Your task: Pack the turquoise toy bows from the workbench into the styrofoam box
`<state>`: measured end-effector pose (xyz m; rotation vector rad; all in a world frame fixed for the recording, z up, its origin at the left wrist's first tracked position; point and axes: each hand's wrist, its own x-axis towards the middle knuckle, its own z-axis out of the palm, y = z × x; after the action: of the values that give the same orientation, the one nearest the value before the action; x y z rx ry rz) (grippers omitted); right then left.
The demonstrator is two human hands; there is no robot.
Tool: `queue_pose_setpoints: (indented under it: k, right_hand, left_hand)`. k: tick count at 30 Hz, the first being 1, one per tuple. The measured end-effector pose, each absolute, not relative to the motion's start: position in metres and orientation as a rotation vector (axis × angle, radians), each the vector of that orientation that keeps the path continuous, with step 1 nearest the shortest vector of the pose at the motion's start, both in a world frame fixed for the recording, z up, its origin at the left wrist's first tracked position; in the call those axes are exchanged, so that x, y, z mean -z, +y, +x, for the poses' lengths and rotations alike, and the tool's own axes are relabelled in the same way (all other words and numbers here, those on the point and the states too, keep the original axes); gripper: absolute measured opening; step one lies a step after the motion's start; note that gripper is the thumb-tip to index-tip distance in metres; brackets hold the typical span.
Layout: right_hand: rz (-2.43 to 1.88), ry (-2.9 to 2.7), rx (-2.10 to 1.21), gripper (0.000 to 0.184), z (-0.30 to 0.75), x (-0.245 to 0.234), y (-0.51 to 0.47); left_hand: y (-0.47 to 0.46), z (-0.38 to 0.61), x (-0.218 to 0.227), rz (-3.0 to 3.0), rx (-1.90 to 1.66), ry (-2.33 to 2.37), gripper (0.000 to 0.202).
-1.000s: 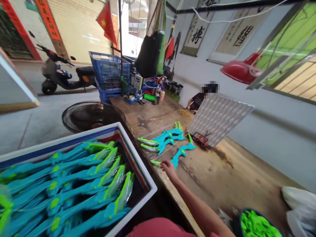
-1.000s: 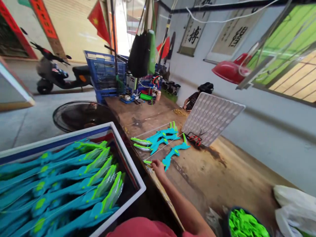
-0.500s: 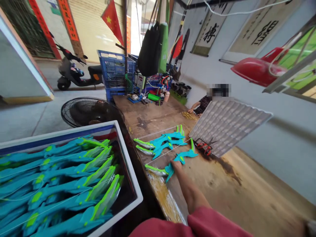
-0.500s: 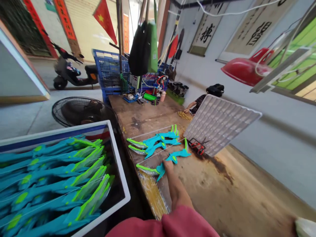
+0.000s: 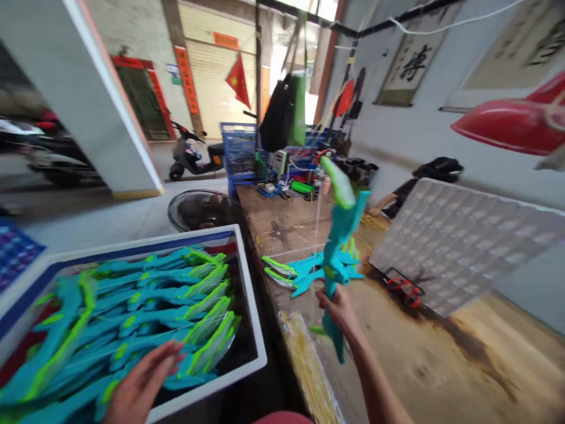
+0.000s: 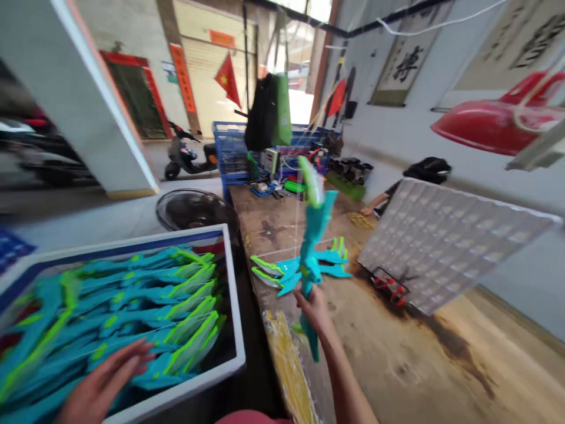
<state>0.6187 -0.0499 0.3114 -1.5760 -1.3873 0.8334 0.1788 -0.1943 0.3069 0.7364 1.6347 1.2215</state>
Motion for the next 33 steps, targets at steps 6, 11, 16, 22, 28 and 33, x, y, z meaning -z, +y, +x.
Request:
queue_pose_setpoints:
  k: [6,11,16,22,28,33]
  right_hand:
    - [-1.336,-2.18,0.184,0.017,0.547,-0.308,-0.046]
    - [-1.106,-2.268,0.351,0.018,0.504,-0.3,-0.057]
    - [-1.052,-2.306,0.269,0.011,0.485,-0.298,-0.067]
    - [-1.085,-2.39,0.305,0.023,0.47,-0.305,-0.081]
    - [-0.836,-2.225,0.182,0.045,0.447,-0.342,-0.1]
    - [-0.962,-1.72,-0.127,0.061,0.471,-0.34,-0.097]
  left_hand:
    - [-0.143,0.251,-0.37,0.637,-1.669,0.97,0.041]
    - [-0.142,0.25,-0.369,0.451,-1.834,0.959,0.037]
    - [-0.155,0.235,-0.367,0.366,-2.009,0.951,0.042]
    - [-0.17,0.217,-0.352,0.273,-2.064,1.1,0.04]
    - [-0.18,0.174,-0.338,0.16,-2.113,1.007,0.029]
    - [-0.195,0.141,-0.339,0.018,-2.228,1.002,0.019]
